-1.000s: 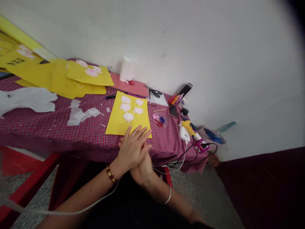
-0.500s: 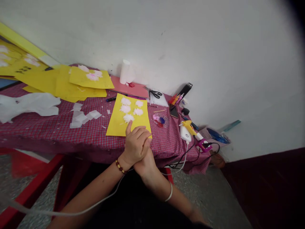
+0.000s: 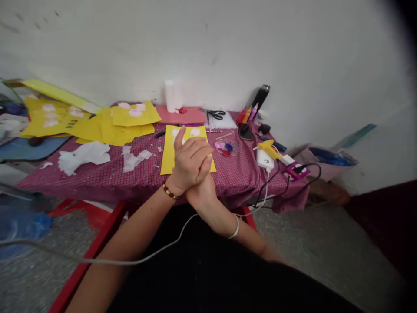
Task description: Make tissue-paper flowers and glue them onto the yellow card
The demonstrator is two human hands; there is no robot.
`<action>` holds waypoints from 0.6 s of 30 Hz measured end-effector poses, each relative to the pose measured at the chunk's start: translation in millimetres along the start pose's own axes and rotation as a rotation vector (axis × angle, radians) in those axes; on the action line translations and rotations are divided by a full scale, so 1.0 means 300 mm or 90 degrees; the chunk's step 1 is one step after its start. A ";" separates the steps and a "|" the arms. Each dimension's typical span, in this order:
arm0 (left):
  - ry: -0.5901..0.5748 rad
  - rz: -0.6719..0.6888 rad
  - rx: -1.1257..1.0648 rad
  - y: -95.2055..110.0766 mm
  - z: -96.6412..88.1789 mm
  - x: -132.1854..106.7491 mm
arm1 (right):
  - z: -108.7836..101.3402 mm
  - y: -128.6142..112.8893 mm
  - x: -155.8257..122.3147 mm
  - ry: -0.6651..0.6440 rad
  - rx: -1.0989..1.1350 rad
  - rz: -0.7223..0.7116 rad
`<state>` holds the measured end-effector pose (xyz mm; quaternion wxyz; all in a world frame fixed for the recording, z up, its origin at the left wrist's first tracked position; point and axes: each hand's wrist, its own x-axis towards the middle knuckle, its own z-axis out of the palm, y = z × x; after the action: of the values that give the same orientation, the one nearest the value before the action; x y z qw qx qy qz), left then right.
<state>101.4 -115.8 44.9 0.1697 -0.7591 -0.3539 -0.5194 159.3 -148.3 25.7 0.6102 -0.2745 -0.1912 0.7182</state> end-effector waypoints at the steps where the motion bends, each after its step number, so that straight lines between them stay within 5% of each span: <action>1: -0.007 -0.016 -0.003 0.007 0.009 0.006 | 0.004 -0.006 -0.004 -0.009 0.056 0.016; 9: -0.123 -0.056 0.005 0.088 0.121 0.032 | -0.061 -0.035 0.012 0.038 0.255 0.035; 15: -0.165 -0.069 0.031 0.021 0.231 -0.001 | -0.102 -0.023 0.092 0.137 0.302 0.057; 18: -0.183 -0.075 0.040 -0.031 0.271 -0.012 | -0.114 -0.036 0.127 0.118 0.355 0.073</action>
<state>148.5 -59.7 7.9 0.1104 -0.7978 -0.4347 -0.4030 185.2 -110.9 -0.5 0.6350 -0.1711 0.0854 0.7484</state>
